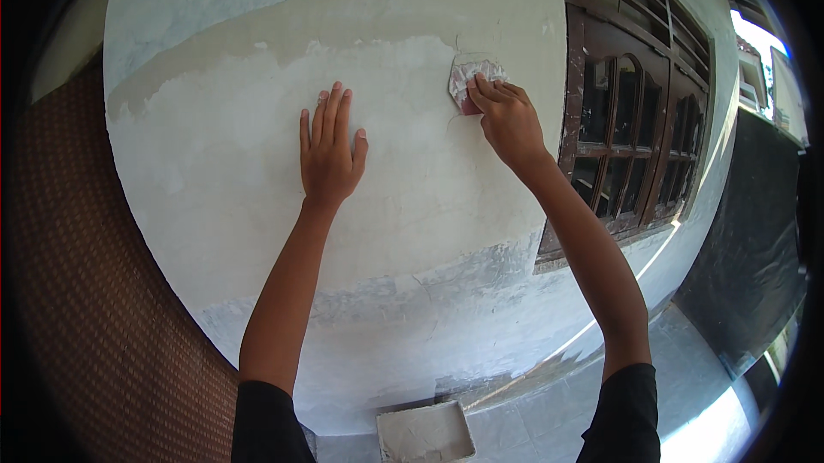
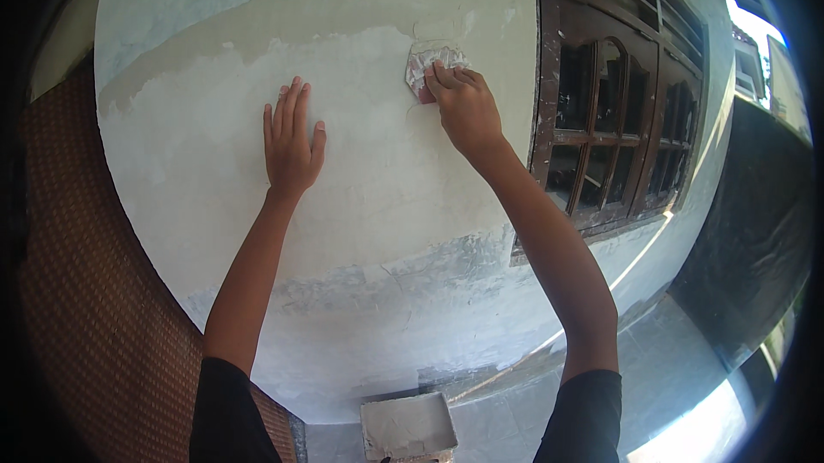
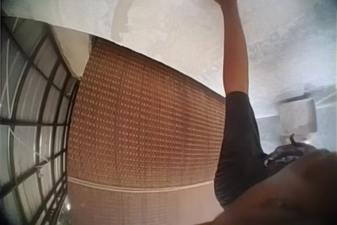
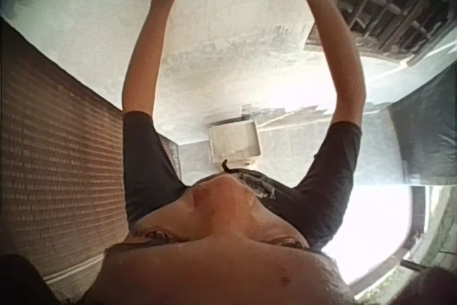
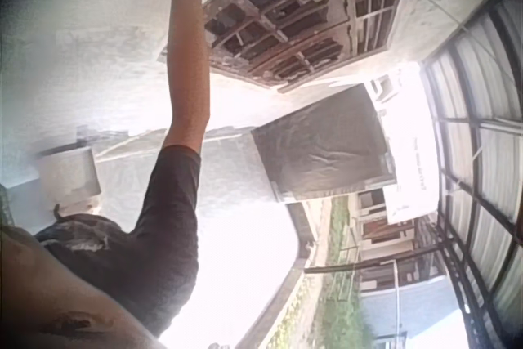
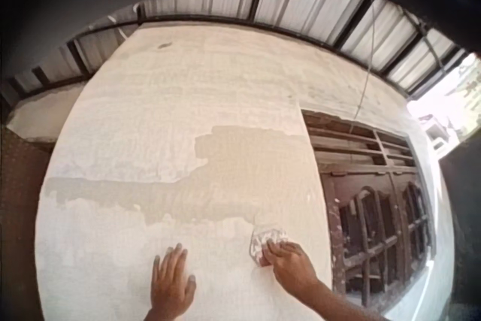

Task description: The person applies wall filler to a wall using a putty knife to patch cracks or imperfections.

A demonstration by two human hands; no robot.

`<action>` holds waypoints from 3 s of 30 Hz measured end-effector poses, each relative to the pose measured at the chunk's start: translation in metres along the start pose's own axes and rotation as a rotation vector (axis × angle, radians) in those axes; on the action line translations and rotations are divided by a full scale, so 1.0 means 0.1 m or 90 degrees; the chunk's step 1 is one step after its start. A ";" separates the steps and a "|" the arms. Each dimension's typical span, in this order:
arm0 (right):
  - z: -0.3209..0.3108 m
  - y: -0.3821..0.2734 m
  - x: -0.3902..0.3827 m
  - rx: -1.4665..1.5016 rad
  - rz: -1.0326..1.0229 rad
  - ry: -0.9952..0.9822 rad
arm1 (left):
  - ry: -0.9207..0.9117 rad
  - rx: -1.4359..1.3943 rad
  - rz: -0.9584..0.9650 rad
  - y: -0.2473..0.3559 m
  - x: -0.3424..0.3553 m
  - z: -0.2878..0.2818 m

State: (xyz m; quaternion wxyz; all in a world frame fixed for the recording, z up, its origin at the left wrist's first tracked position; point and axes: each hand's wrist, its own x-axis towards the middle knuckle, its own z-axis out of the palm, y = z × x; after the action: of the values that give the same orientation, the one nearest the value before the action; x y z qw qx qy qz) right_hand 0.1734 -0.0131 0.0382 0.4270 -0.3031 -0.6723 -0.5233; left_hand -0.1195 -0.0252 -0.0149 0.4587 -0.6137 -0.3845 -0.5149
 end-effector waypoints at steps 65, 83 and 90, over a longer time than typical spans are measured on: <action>0.11 0.61 0.07 0.563 0.581 0.358 | 0.029 0.060 -0.008 0.09 0.07 0.10; -0.05 0.13 0.58 0.530 0.384 0.258 | 0.019 0.062 -0.006 0.05 0.05 0.09; 0.06 0.46 0.60 0.440 0.592 0.272 | 0.017 0.062 -0.011 0.05 0.04 0.08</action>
State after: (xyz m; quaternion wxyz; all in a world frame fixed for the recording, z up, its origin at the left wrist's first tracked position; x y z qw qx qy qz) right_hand 0.1836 0.0029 0.1117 0.8091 -0.2968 -0.5003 -0.0831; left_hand -0.1121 -0.0185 -0.0123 0.4884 -0.5803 -0.4085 -0.5078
